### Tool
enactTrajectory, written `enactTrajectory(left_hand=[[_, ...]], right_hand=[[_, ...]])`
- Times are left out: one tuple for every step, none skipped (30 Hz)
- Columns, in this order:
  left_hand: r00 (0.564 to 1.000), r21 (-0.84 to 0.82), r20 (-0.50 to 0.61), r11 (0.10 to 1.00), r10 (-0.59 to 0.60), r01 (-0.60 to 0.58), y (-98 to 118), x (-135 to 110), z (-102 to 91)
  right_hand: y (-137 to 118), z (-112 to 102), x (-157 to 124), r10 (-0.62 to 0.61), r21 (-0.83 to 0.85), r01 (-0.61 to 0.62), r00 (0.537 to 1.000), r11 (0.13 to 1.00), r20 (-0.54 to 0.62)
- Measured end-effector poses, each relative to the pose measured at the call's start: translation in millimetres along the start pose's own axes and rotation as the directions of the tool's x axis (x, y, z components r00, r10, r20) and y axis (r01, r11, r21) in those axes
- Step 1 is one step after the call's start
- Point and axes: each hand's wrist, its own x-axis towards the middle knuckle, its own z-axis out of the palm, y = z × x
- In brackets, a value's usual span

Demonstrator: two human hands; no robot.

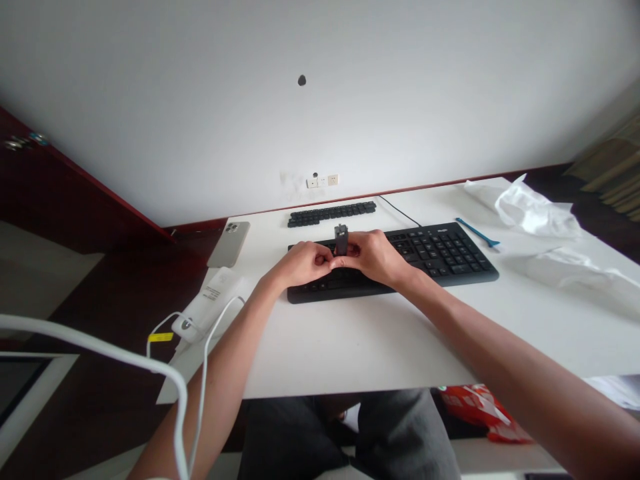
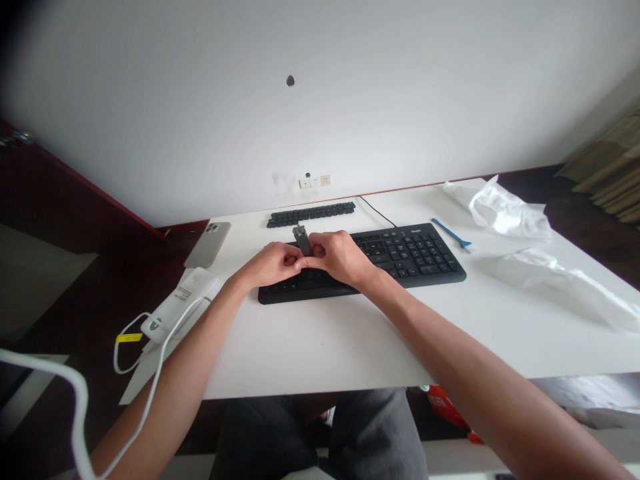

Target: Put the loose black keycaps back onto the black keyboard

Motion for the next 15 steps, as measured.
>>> enactTrajectory(left_hand=[[1.0,-0.004,0.005,1.0,0.002,-0.002,0,0,-0.2],[1.0,-0.006,0.007,1.0,0.001,-0.001,0,0,0.0],[1.0,-0.006,0.008,1.0,-0.003,0.004,-1,0,0.5],[1.0,-0.003,0.003,1.0,-0.012,0.012,-1,1,1.4],[1.0,0.001,-0.004,1.0,-0.02,0.02,-2,2,2.7],[1.0,0.005,-0.013,1.0,-0.029,0.029,-2,2,4.2],[0.999,0.007,-0.022,0.999,-0.036,0.036,-3,3,5.8],[0.999,0.007,-0.033,0.999,-0.042,0.042,-3,4,7.4],[0.998,0.006,-0.043,0.999,-0.047,0.048,-3,5,8.8],[0.997,0.004,-0.054,0.999,-0.053,0.054,-3,5,10.0],[0.996,0.001,-0.061,0.998,-0.059,0.06,-3,6,10.8],[0.996,-0.002,-0.065,0.998,-0.064,0.065,-2,6,11.2],[0.996,-0.004,-0.065,0.998,-0.068,0.068,-2,6,11.2],[0.996,-0.004,-0.062,0.998,-0.07,0.07,-1,6,11.0],[0.996,-0.003,-0.059,0.998,-0.071,0.07,0,5,10.6]], right_hand=[[0,1,0,0.017,0.003,-0.017,1.0,1.0,-0.015],[-1,1,0,0.033,0.01,-0.033,0.999,0.999,-0.023],[-1,1,0,0.044,0.017,-0.043,0.999,0.999,-0.024],[-2,0,0,0.045,0.021,-0.044,0.999,0.999,-0.018],[-4,-1,0,0.037,0.02,-0.036,0.999,0.999,-0.008],[-5,-3,0,0.021,0.017,-0.021,1.0,1.0,0.004],[-6,-5,0,0.003,0.011,-0.003,1.0,1.0,0.017],[-8,-7,0,-0.013,0.005,0.012,1.0,1.0,0.028],[-9,-9,0,-0.023,0.002,0.023,0.999,1.0,0.036],[-10,-10,0,-0.028,0.002,0.028,0.999,1.0,0.044],[-10,-11,0,-0.032,0.003,0.032,0.998,0.999,0.053],[-10,-11,0,-0.036,0.002,0.036,0.998,0.999,0.059],[-9,-11,0,-0.044,-0.001,0.044,0.997,0.999,0.062],[-8,-11,1,-0.055,-0.007,0.056,0.997,0.998,0.058],[-7,-10,1,-0.071,-0.018,0.072,0.996,0.997,0.046]])
